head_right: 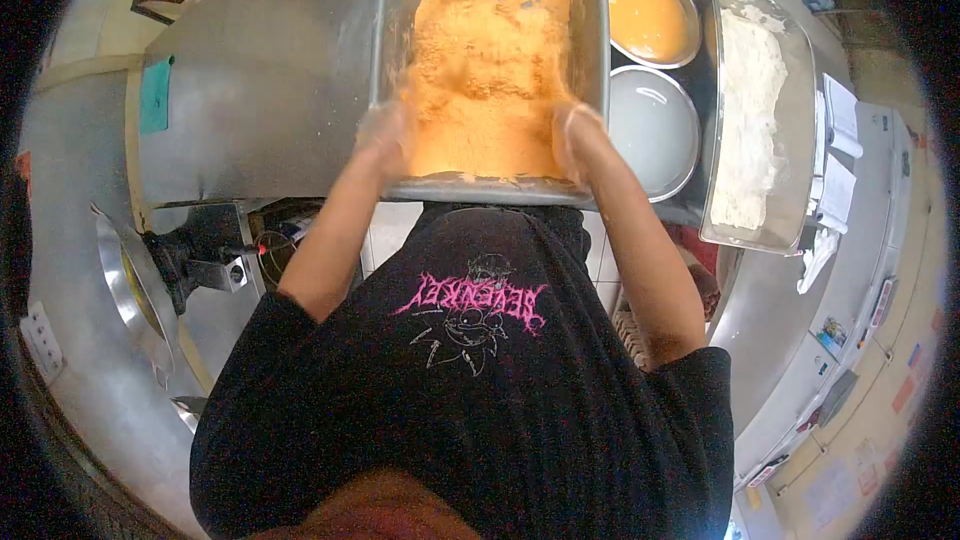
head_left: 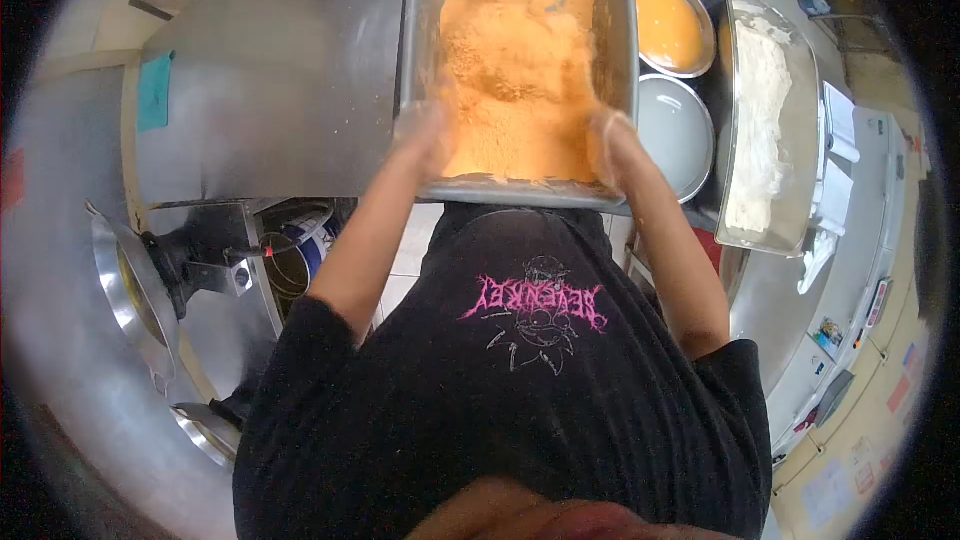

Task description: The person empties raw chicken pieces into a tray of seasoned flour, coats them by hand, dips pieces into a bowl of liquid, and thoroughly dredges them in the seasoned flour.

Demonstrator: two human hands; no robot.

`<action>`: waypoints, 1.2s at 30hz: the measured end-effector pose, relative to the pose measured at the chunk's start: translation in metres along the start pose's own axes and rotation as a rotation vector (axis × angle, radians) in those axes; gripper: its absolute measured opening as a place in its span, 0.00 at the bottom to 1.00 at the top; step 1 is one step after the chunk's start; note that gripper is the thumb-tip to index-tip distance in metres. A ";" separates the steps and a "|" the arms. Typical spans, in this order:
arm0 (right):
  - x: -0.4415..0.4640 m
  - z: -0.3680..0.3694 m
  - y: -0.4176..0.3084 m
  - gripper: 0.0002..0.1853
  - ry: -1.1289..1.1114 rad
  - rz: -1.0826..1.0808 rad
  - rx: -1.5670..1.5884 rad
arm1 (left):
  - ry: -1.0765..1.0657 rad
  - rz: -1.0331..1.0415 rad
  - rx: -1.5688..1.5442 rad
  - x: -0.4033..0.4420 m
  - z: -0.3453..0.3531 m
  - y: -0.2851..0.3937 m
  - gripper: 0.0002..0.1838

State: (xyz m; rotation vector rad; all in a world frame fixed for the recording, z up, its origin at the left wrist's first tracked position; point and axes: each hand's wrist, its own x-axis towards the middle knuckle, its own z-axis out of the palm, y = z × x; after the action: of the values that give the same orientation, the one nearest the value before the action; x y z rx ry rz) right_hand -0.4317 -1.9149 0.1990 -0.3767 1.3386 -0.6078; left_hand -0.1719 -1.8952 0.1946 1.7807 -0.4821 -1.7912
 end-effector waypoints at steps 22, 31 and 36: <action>0.063 0.036 -0.101 0.19 -0.124 -0.433 -0.971 | -0.136 0.256 0.383 0.079 0.020 0.093 0.36; 0.189 0.044 -0.111 0.34 0.182 -0.388 -1.234 | -0.115 -0.124 0.726 0.158 0.020 0.144 0.37; 0.195 0.009 -0.045 0.42 -0.267 -0.325 -1.058 | -0.163 -0.303 0.639 0.134 0.028 0.096 0.34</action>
State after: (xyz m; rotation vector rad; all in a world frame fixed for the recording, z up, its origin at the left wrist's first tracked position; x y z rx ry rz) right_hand -0.4103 -2.0701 0.0737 -1.4980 1.2525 -0.0423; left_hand -0.1814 -2.0555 0.1497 2.2276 -0.9821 -2.1653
